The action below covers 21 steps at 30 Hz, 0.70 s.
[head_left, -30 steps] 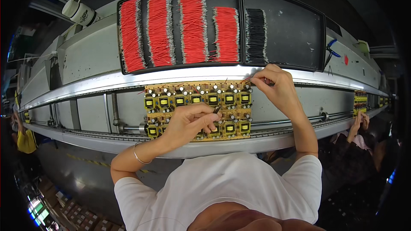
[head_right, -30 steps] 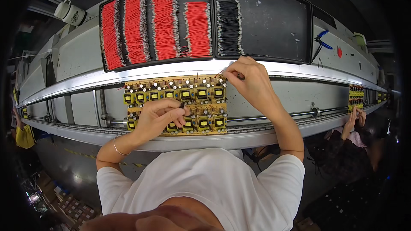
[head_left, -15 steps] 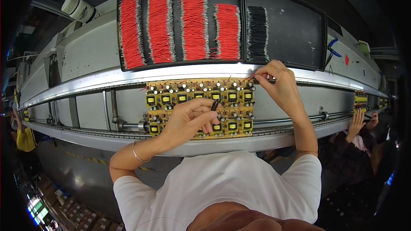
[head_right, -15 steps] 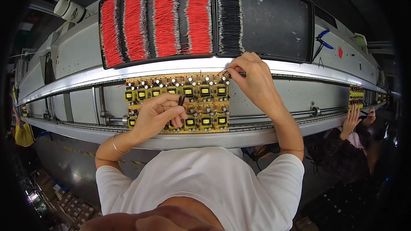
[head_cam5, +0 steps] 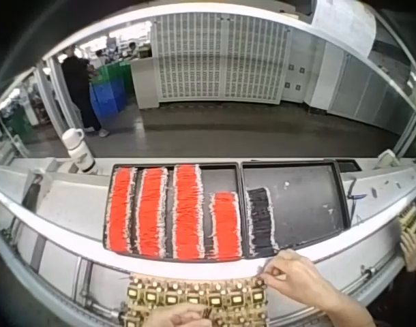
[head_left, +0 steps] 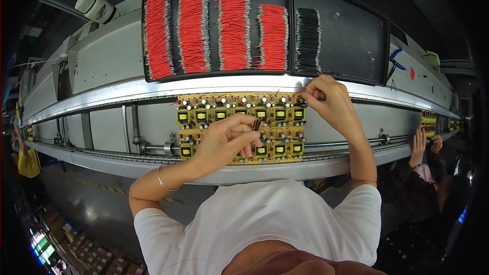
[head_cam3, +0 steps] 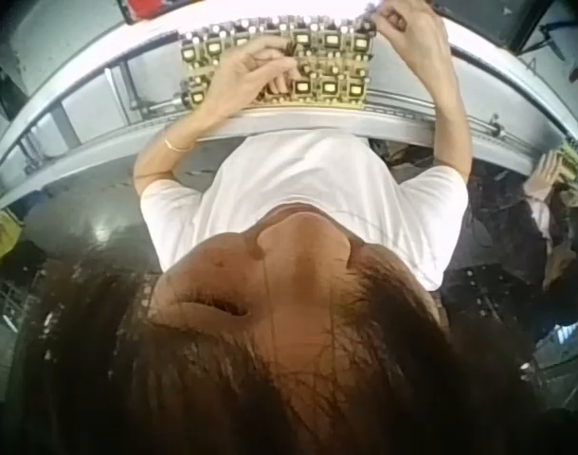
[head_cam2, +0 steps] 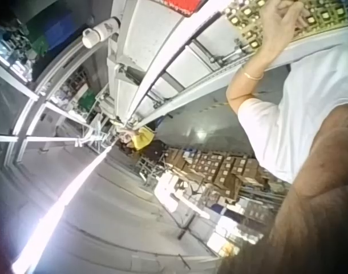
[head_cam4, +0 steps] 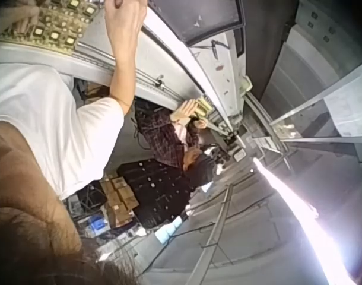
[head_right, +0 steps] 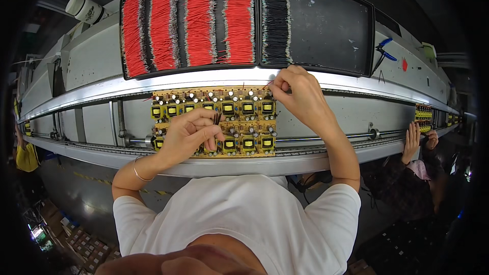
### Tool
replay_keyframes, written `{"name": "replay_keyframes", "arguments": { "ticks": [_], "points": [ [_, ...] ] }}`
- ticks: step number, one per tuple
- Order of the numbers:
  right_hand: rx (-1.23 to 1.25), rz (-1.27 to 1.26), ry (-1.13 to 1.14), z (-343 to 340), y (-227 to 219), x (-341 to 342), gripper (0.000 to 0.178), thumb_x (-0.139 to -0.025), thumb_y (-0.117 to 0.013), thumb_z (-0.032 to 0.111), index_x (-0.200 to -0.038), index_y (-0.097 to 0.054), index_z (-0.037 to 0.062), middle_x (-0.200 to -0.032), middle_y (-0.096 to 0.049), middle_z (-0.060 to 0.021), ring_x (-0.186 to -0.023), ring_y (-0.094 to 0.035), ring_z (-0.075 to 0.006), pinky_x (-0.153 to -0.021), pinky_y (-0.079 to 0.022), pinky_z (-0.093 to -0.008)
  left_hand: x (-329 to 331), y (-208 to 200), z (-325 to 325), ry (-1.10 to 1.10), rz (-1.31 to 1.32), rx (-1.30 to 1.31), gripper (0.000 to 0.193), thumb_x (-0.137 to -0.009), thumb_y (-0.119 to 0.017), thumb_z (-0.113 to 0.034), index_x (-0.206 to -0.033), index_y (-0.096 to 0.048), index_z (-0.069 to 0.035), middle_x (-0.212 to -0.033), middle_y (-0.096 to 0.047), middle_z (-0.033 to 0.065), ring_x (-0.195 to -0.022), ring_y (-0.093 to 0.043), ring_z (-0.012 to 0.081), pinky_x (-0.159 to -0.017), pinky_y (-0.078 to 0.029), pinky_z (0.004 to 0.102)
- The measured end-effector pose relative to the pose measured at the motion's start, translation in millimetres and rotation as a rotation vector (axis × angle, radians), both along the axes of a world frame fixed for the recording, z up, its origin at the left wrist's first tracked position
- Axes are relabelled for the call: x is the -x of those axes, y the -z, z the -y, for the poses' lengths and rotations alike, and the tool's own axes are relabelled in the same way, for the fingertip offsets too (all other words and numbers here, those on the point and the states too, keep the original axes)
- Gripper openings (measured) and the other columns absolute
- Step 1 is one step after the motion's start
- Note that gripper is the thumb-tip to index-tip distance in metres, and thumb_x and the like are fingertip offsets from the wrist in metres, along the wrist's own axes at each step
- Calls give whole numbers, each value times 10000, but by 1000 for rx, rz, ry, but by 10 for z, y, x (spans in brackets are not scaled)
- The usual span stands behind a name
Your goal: The person inserts electronic components into circuit board panels by hand, taking the components from a tray and placing them into the circuit boards.
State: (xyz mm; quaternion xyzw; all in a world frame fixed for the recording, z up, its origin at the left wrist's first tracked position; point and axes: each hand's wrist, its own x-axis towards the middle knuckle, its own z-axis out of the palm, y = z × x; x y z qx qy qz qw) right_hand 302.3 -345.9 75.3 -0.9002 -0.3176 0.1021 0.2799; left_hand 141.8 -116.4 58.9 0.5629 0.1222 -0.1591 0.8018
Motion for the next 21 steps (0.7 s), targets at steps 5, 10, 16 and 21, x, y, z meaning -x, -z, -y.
{"name": "replay_keyframes", "arguments": {
  "ticks": [5, 10, 16, 21],
  "points": [
    [115, -3, 6, 20, -137, -14, 126, -777, -752, 6, -724, -638, 13, -738, -583, -36, -654, -465, -141, -594, -399, -271, 16, 25, 3, 31, 4, -18, 139, -935, -637, 13, -1073, -619, 22, -820, -720, 137, -578, -615, 124, -547, -536, 226],
    [-50, -27, -81, 13, -256, 109, 98, -782, -761, 14, -765, -664, 12, -755, -595, -38, -678, -482, -147, -619, -411, -269, 34, 29, 16, 70, 0, -30, 120, -929, -656, 4, -1044, -634, 28, -814, -720, 129, -590, -620, 121, -555, -538, 224],
    [-433, -203, -385, -194, -80, 504, 99, -812, -753, 27, -882, -686, 7, -810, -621, -49, -721, -530, -172, -663, -446, -292, 59, 67, 45, 153, 2, -81, 89, -932, -668, -15, -1003, -676, 39, -822, -725, 108, -613, -628, 115, -580, -550, 220],
    [-424, -347, -380, -197, -69, 533, 90, -828, -741, 24, -889, -678, 2, -806, -613, -53, -696, -531, -186, -641, -443, -295, 65, 21, 71, 147, 3, -86, 89, -939, -666, -26, -983, -704, 40, -828, -729, 91, -630, -636, 114, -601, -561, 218]
  ]
}}
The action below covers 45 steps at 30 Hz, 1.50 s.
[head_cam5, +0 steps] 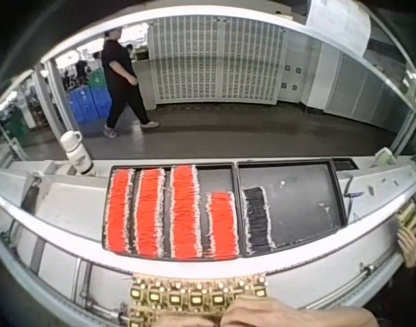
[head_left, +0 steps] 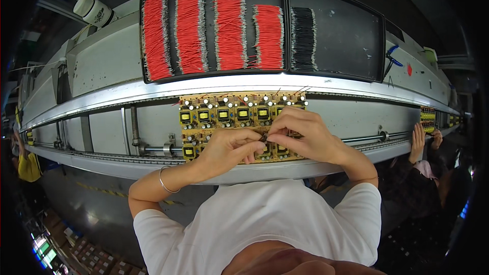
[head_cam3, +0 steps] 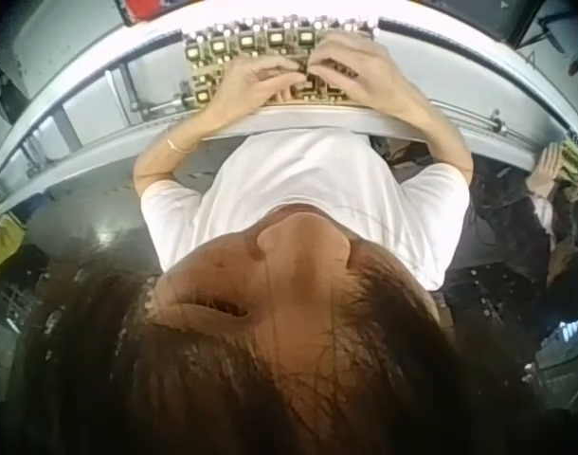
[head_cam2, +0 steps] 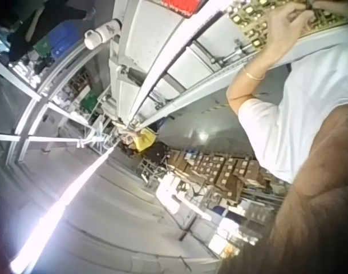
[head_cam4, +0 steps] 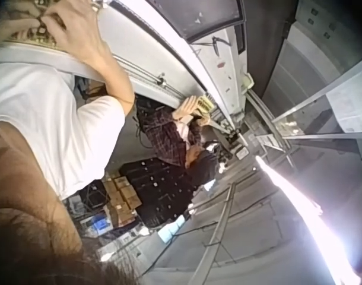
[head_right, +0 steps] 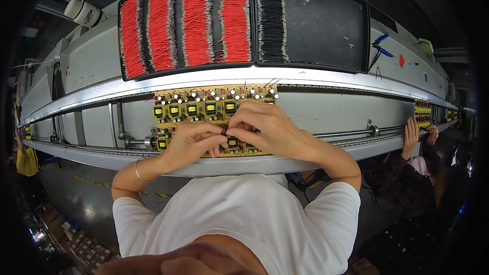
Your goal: The person inserts electronic components into circuit board panels by hand, taking the components from a tray and placing them into the circuit boards.
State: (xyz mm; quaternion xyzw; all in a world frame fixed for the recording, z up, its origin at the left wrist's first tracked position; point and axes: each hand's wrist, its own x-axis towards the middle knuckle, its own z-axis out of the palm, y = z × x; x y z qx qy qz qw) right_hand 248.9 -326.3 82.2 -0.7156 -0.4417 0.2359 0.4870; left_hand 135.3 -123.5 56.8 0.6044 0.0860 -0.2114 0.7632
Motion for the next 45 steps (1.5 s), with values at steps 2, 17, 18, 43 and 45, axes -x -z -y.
{"name": "replay_keyframes", "arguments": {
  "ticks": [2, 17, 18, 43, 45],
  "points": [
    [27, -35, 5, -1, -4, -3, 90, -829, -741, 20, -890, -678, 0, -809, -614, -54, -693, -531, -186, -635, -441, -292, 2, -2, 3, -12, -1, 4, 91, -940, -665, -29, -980, -710, 40, -829, -730, 87, -634, -639, 114, -606, -564, 218],
    [-97, 26, -159, 16, 12, -54, 137, -800, -724, -43, -923, -687, 4, -867, -654, -65, -733, -582, -204, -665, -481, -299, 35, 51, 15, 46, 47, 72, 116, -959, -646, -43, -1028, -697, 35, -917, -751, 103, -691, -687, 140, -630, -581, 237],
    [-105, 52, -156, 9, 24, -48, 152, -785, -731, -51, -920, -689, 6, -866, -658, -67, -736, -584, -204, -669, -482, -300, 38, 52, 18, 51, 35, 80, 115, -961, -643, -42, -1028, -697, 34, -919, -751, 103, -700, -691, 145, -635, -583, 238],
    [224, 550, 332, 179, 163, -535, 65, -788, -731, 14, -834, -685, 17, -909, -559, -38, -859, -489, -189, -779, -423, -300, 1, 129, -24, -27, 204, 18, 121, -922, -677, 4, -1031, -713, 43, -954, -725, 115, -719, -663, 141, -672, -571, 228],
    [233, 559, 326, 177, 166, -539, 65, -785, -733, 8, -827, -684, 17, -905, -553, -37, -865, -490, -182, -760, -419, -293, 7, 114, -23, -19, 137, 30, 116, -927, -672, 3, -1027, -709, 48, -919, -720, 109, -698, -659, 140, -662, -569, 228]
  ]
}}
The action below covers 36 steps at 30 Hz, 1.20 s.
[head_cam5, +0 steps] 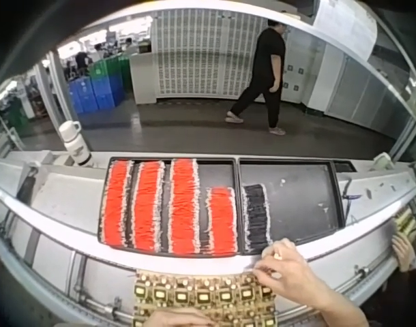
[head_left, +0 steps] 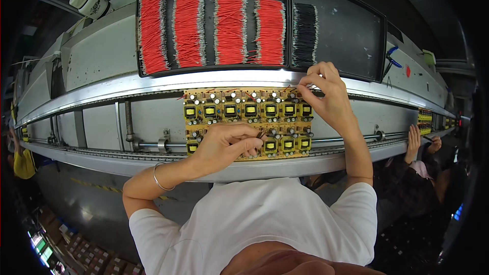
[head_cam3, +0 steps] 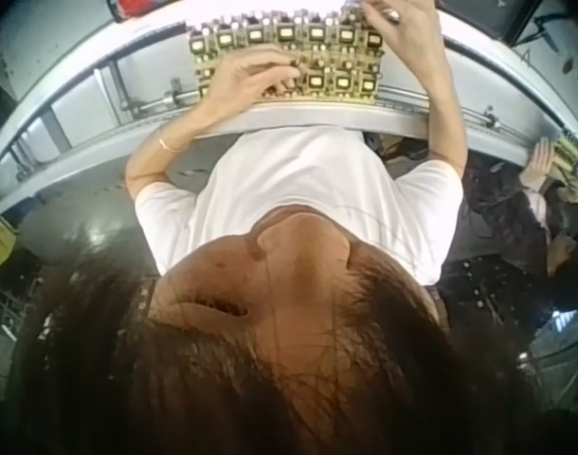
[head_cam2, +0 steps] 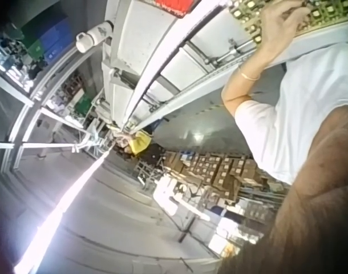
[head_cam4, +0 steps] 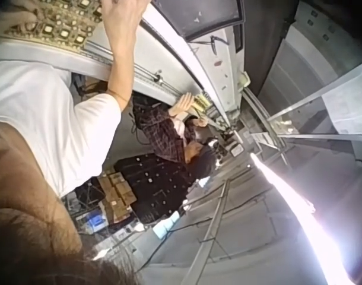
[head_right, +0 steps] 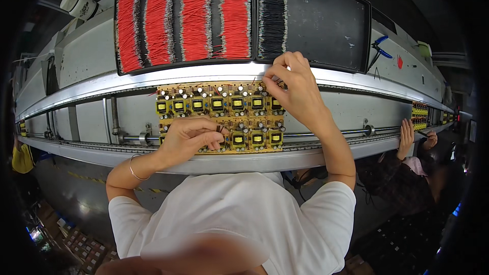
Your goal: The person inserts electronic components into circuit board panels by hand, taking the components from a tray and placing them into the circuit boards.
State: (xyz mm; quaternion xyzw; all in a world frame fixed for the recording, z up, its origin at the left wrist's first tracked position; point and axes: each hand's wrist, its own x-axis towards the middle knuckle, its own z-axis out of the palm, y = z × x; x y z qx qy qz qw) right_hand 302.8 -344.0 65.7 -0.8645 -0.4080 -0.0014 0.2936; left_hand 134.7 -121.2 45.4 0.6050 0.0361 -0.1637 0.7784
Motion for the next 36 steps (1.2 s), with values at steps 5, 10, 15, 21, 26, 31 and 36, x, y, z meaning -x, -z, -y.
{"name": "replay_keyframes", "arguments": {
  "ticks": [5, 10, 15, 21, 26, 31, 36],
  "points": [
    [25, 48, -2, 2, 35, -7, 64, -789, -735, 29, -809, -674, 19, -899, -553, -42, -846, -483, -191, -781, -414, -312, -2, -62, -2, 13, -98, 3, 122, -936, -656, 3, -1043, -684, 55, -863, -713, 107, -652, -649, 141, -632, -566, 230],
    [70, 73, -27, -6, 49, -5, 81, -785, -743, 46, -785, -665, 23, -893, -552, -46, -832, -479, -194, -783, -410, -322, -11, -105, 15, -32, -164, 51, 141, -944, -641, 3, -1075, -648, 54, -832, -712, 112, -621, -643, 139, -605, -564, 233],
    [162, 118, -42, -8, 19, -6, 98, -780, -752, 61, -804, -662, 31, -902, -557, -49, -831, -485, -200, -779, -409, -321, -19, -106, 11, -51, -169, 82, 165, -946, -635, 4, -1104, -620, 48, -828, -712, 117, -618, -644, 136, -593, -564, 234],
    [11, 225, 32, -124, -110, 149, 134, -771, -768, 40, -869, -676, 37, -945, -562, -41, -883, -497, -197, -805, -406, -309, -2, -50, 11, -18, -132, 58, 132, -950, -632, -1, -1073, -632, 46, -836, -717, 113, -620, -650, 135, -591, -566, 236],
    [-167, -225, -420, -187, -105, 448, 193, -783, -779, 79, -940, -679, 27, -957, -594, -59, -852, -504, -212, -781, -424, -326, 21, -50, 42, 13, -124, 14, 90, -952, -635, -15, -1014, -665, 43, -838, -725, 104, -618, -651, 134, -591, -568, 235],
    [-270, -513, -383, -220, -152, 503, 111, -771, -739, -11, -864, -682, 14, -894, -599, -51, -815, -515, -196, -750, -431, -304, 28, -60, 48, 9, -47, -39, 89, -953, -637, -22, -971, -697, 40, -845, -734, 92, -620, -650, 124, -597, -567, 229],
    [-341, -258, -128, -189, -159, 306, 138, -753, -695, -70, -859, -684, 17, -948, -606, -54, -831, -520, -188, -757, -427, -300, 35, -73, 39, -4, -49, -35, 106, -951, -639, -26, -990, -714, 38, -849, -739, 88, -620, -647, 118, -598, -564, 225]
  ]
}}
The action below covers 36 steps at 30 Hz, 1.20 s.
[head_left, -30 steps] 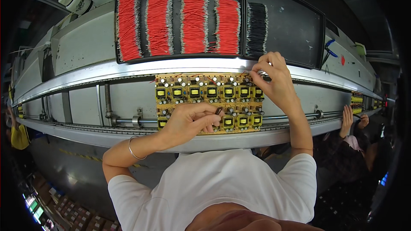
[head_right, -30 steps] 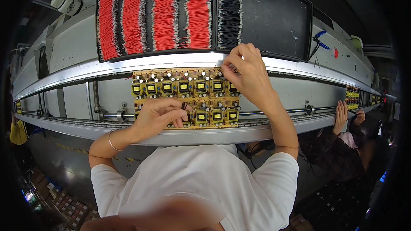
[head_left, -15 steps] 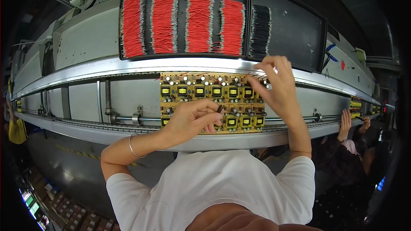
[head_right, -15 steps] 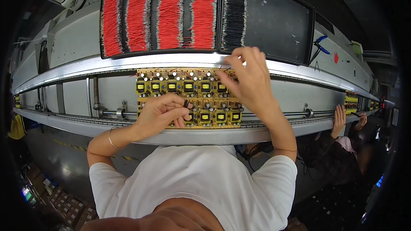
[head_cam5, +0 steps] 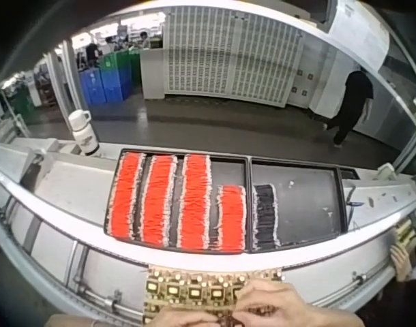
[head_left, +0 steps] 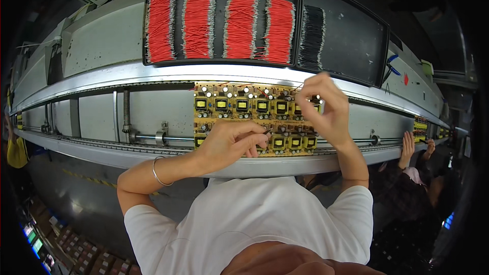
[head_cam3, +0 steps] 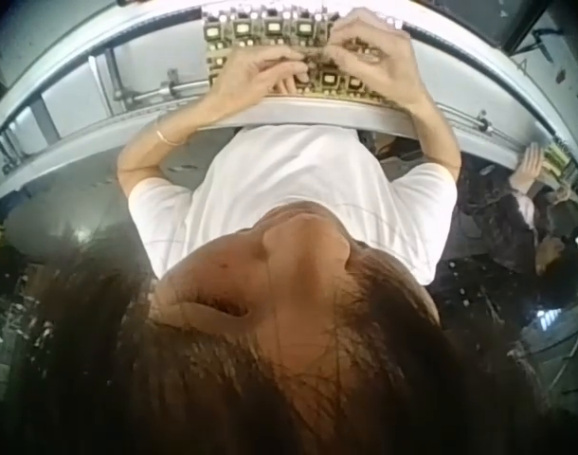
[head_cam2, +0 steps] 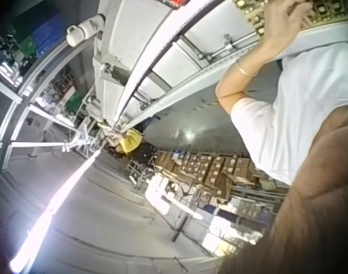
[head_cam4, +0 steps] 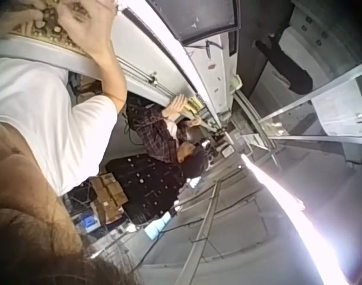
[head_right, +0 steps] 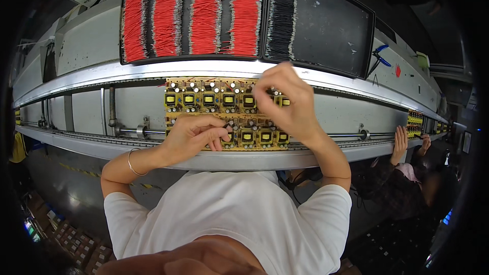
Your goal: The person inserts electronic components into circuit board panels by hand, taking the components from a tray and placing them into the circuit boards.
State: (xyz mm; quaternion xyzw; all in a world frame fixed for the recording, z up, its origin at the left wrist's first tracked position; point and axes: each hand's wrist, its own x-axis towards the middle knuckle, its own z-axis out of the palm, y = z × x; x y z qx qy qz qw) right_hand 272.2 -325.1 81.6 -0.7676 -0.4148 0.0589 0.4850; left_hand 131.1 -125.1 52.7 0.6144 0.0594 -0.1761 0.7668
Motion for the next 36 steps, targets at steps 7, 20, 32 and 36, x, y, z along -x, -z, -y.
{"name": "replay_keyframes", "arguments": {
  "ticks": [7, 20, 32, 36],
  "points": [
    [170, 289, 197, -33, 202, -139, 125, -748, -700, -49, -851, -674, 16, -1002, -583, -66, -918, -506, -208, -778, -424, -293, 0, 29, 5, 2, 35, -10, 120, -950, -641, -31, -1014, -716, 39, -852, -739, 91, -623, -647, 117, -595, -560, 222],
    [279, 371, 143, 18, 310, -185, 135, -732, -722, -31, -839, -657, 19, -998, -570, -71, -929, -501, -221, -789, -425, -310, -10, 0, 3, 0, 6, -3, 134, -965, -632, -55, -1018, -714, 37, -844, -728, 96, -630, -648, 117, -595, -560, 222],
    [132, 62, -306, -72, -13, 126, 176, -762, -745, 8, -930, -701, 30, -1011, -590, -61, -909, -511, -211, -803, -436, -319, -16, -12, -1, -7, -36, 5, 140, -980, -617, -73, -997, -718, 22, -826, -722, 87, -624, -651, 121, -590, -560, 225],
    [90, -6, -341, -61, 31, 172, 144, -779, -729, -19, -914, -705, 22, -968, -610, -55, -879, -535, -198, -782, -446, -298, -16, -3, -7, 28, 15, -15, 140, -981, -617, -75, -995, -720, 18, -818, -721, 83, -623, -652, 122, -589, -560, 226]
  ]
}}
